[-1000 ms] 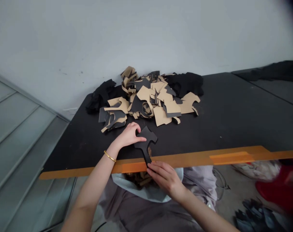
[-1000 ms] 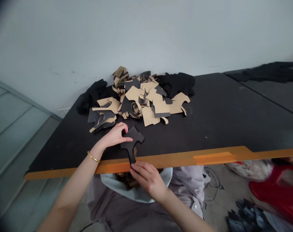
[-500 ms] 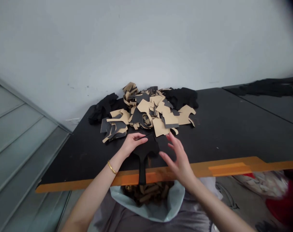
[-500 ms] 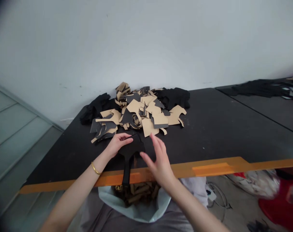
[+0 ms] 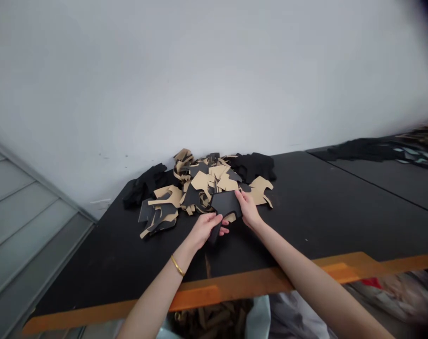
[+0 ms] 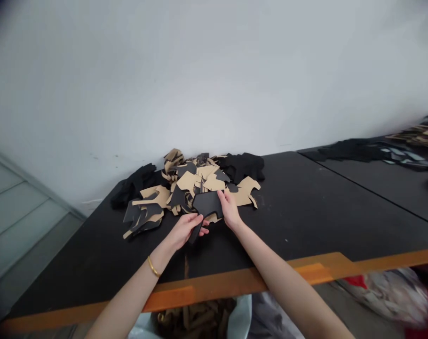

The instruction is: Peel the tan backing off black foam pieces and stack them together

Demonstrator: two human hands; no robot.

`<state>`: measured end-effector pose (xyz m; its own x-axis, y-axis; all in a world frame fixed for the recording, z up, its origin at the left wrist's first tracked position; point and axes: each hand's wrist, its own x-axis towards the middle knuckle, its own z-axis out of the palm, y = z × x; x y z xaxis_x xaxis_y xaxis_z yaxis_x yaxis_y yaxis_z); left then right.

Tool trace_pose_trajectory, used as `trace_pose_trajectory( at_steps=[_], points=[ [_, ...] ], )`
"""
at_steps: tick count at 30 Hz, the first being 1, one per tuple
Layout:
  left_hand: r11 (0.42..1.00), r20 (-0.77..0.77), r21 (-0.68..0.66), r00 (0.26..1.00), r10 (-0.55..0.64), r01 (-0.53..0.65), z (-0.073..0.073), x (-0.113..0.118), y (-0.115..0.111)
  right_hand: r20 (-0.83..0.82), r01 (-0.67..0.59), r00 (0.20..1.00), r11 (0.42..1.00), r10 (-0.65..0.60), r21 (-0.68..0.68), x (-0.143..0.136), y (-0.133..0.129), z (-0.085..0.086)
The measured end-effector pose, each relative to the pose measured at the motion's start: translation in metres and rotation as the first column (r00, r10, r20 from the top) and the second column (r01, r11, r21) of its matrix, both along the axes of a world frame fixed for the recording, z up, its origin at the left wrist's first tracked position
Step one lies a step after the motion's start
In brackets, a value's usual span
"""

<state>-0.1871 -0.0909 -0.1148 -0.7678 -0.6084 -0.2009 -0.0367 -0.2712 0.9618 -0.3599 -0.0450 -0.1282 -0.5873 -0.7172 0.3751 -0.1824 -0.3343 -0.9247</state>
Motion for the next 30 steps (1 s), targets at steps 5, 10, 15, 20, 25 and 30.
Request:
trace_pose_trajectory(
  at_steps=[5, 10, 15, 20, 25, 30],
  points=[
    [0.993, -0.033, 0.1, 0.998, -0.061, 0.064, -0.004, 0.002, 0.005, -0.01, 0.053, 0.999, 0.999, -0.053, 0.011, -0.006, 0.003, -0.003],
    [0.981, -0.04, 0.145, 0.992, -0.122, 0.127, -0.002, 0.008, 0.008, -0.062, 0.104, 0.993, 0.994, -0.102, 0.024, -0.004, 0.007, 0.005],
    [0.948, -0.025, 0.124, 0.956, -0.292, 0.293, -0.001, 0.014, 0.014, -0.135, 0.179, 0.976, 0.983, -0.172, 0.037, -0.004, 0.013, 0.011],
    [0.89, -0.078, 0.132, 0.9, -0.429, 0.436, 0.005, 0.021, 0.016, -0.172, 0.185, 0.97, 0.982, -0.174, 0.05, -0.006, 0.012, 0.01],
    [0.826, -0.126, 0.109, 0.832, -0.54, 0.553, 0.005, 0.025, 0.015, -0.177, 0.175, 0.971, 0.983, -0.164, 0.049, -0.008, 0.009, 0.007],
    [0.809, -0.129, 0.075, 0.81, -0.572, 0.583, 0.002, 0.026, 0.013, -0.177, 0.167, 0.971, 0.985, -0.158, 0.035, -0.009, 0.009, 0.007]
  ],
)
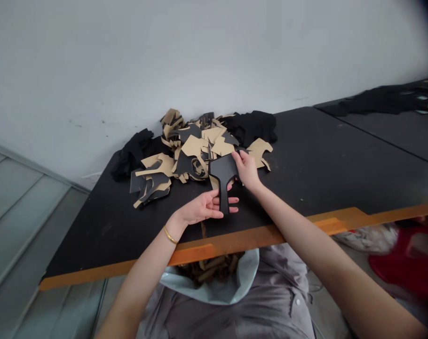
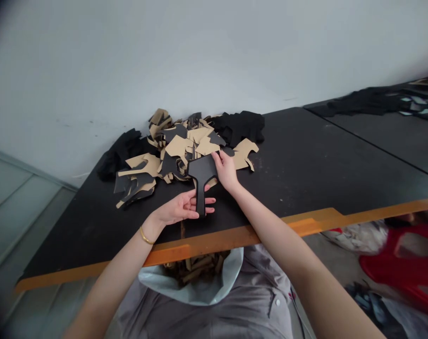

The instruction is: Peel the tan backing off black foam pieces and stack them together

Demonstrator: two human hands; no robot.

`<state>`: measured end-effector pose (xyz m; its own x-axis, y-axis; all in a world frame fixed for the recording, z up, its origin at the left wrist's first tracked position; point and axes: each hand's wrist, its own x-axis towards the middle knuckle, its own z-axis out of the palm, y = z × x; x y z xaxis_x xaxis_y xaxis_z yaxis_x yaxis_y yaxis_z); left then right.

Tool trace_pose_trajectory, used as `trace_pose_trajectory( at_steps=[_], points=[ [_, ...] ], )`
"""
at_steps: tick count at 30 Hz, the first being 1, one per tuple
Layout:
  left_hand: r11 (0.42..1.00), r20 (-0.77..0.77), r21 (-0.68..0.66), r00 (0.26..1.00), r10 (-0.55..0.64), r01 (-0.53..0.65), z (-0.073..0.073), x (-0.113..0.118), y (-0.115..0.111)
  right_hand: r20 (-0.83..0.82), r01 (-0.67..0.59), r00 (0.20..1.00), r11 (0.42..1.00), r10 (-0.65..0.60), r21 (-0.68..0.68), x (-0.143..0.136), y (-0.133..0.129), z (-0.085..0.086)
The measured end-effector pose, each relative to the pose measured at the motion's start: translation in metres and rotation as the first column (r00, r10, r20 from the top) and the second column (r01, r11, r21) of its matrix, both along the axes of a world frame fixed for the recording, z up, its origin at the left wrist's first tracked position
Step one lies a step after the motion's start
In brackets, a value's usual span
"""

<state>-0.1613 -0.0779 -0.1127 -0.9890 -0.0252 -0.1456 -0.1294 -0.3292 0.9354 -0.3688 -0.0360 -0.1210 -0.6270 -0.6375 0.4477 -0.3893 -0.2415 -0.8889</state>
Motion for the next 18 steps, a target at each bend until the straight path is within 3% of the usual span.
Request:
trace_pose_trajectory(
  at_steps=[11, 18],
  points=[
    [0.996, 0.068, 0.089, 0.998, 0.016, -0.022, 0.0097, -0.0001, 0.0078, 0.034, 0.037, 0.999, 0.999, -0.037, -0.013, -0.0041, 0.0007, 0.0019],
    [0.994, 0.055, 0.104, 0.998, 0.014, -0.019, 0.0019, 0.0008, 0.0057, 0.065, 0.034, 0.997, 0.999, -0.032, -0.021, -0.0012, 0.0012, 0.0021]
  ],
)
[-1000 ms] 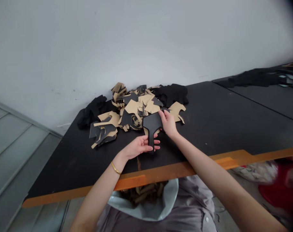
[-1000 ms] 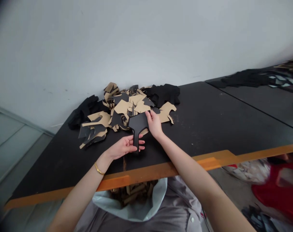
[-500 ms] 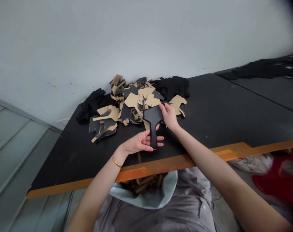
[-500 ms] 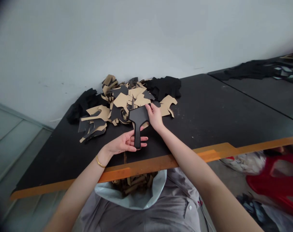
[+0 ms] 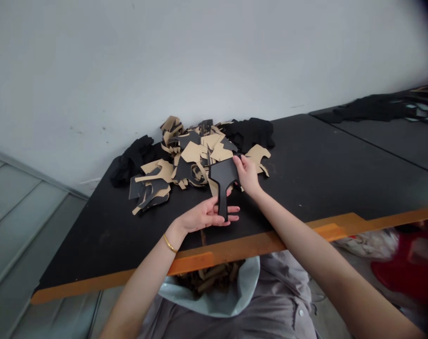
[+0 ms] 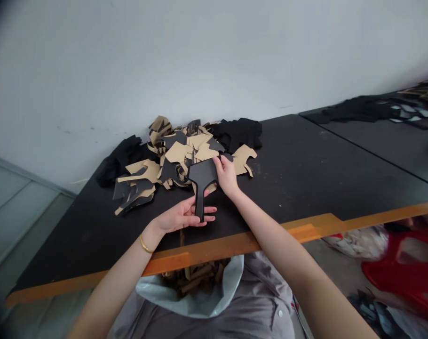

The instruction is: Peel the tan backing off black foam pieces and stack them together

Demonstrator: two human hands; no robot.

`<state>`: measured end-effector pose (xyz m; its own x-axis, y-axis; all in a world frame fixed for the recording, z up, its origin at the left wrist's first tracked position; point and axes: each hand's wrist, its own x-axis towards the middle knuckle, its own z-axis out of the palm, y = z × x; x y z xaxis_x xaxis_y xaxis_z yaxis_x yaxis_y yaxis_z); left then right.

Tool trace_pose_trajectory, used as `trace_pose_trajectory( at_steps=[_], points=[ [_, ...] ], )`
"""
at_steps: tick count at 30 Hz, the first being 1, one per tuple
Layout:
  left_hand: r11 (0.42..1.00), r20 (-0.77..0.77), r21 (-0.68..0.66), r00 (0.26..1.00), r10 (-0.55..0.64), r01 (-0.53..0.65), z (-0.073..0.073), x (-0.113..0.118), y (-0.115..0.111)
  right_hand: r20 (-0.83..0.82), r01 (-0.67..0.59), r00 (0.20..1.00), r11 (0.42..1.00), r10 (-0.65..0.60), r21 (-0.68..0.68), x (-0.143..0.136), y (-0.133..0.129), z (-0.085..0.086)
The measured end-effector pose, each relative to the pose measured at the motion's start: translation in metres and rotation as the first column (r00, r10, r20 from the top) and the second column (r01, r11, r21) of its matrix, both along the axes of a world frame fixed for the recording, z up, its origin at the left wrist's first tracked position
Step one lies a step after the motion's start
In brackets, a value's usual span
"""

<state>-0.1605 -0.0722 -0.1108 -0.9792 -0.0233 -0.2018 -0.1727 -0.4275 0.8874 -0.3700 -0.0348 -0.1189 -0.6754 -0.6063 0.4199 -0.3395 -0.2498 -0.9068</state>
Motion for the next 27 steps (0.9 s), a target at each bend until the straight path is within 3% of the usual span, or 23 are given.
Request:
trace_pose_trajectory(
  at_steps=[5, 8, 12, 15, 17, 23, 27],
  points=[
    [0.999, 0.038, -0.015, 0.998, 0.044, -0.044, 0.0, -0.002, 0.003, 0.007, -0.018, 1.0, 0.999, 0.018, -0.028, 0.001, -0.001, 0.001],
    [0.983, 0.036, -0.021, 0.983, 0.183, -0.182, 0.002, -0.007, 0.006, -0.024, 0.003, 1.0, 0.999, -0.004, -0.047, 0.003, -0.002, 0.005],
    [0.829, 0.032, -0.074, 0.829, 0.558, -0.554, -0.002, -0.015, 0.002, -0.113, -0.001, 0.994, 0.999, -0.002, -0.032, 0.01, -0.006, 0.003],
    [0.719, 0.048, -0.16, 0.722, 0.691, -0.677, -0.007, -0.018, -0.005, -0.155, -0.034, 0.987, 0.999, 0.036, 0.012, 0.019, -0.008, -0.003],
    [0.677, 0.071, -0.202, 0.679, 0.73, -0.707, -0.008, -0.019, -0.008, -0.163, -0.051, 0.985, 0.998, 0.057, 0.037, 0.024, -0.008, -0.005],
    [0.632, 0.109, -0.184, 0.624, 0.774, -0.752, -0.008, -0.022, -0.006, -0.166, -0.045, 0.985, 0.997, 0.054, 0.056, 0.028, -0.005, -0.004],
    [0.653, 0.072, -0.149, 0.65, 0.756, -0.743, -0.007, -0.022, -0.002, -0.159, -0.071, 0.984, 0.997, 0.077, 0.044, 0.027, -0.004, -0.003]
  ],
)
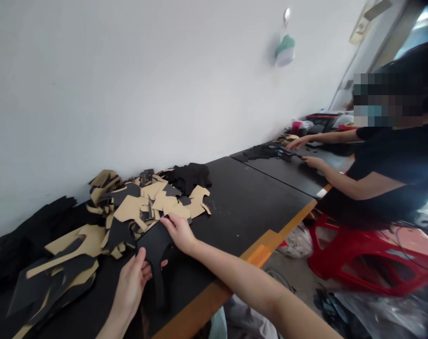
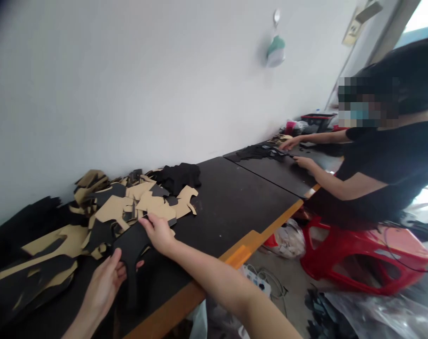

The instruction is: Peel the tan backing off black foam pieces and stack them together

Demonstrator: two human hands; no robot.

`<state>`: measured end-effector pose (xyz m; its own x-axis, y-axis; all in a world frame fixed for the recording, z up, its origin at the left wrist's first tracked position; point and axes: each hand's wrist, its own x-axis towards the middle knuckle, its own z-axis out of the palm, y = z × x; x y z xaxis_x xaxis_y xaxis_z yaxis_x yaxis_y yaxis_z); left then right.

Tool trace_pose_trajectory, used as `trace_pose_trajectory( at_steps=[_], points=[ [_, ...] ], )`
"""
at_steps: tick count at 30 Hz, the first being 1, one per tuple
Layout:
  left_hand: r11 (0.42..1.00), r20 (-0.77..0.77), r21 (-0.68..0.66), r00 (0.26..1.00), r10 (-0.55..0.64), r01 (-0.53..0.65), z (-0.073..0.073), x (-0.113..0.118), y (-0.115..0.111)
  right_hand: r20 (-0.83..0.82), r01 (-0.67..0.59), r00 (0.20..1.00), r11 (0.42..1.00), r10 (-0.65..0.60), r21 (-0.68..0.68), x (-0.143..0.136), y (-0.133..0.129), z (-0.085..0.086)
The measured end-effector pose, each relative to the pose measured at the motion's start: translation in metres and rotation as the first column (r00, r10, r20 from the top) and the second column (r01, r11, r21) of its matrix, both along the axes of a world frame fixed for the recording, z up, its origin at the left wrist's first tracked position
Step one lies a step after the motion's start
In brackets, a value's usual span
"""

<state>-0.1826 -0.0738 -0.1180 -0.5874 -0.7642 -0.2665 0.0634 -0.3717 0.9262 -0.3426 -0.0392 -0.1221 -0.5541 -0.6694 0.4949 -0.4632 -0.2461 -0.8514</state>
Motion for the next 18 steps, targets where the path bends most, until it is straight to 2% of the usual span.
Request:
trace_pose_trajectory(
  at_steps=[4, 11, 18],
  points=[
    [0.993, -0.092, -0.105, 0.994, -0.064, 0.054, -0.0026, 0.0006, 0.0031, 0.062, -0.035, 0.997, 0.999, 0.036, -0.022, -0.0005, 0.0027, -0.0028],
    [0.97, -0.092, -0.242, 0.996, -0.012, -0.011, -0.0051, 0.0028, -0.0008, 0.18, -0.082, 0.979, 0.995, 0.092, -0.064, -0.0041, 0.005, -0.0007],
    [0.97, -0.065, -0.241, 0.998, -0.002, -0.014, -0.0036, 0.0039, -0.0033, 0.339, -0.137, 0.929, 0.989, 0.147, -0.052, -0.0065, 0.0049, -0.0056]
  ],
)
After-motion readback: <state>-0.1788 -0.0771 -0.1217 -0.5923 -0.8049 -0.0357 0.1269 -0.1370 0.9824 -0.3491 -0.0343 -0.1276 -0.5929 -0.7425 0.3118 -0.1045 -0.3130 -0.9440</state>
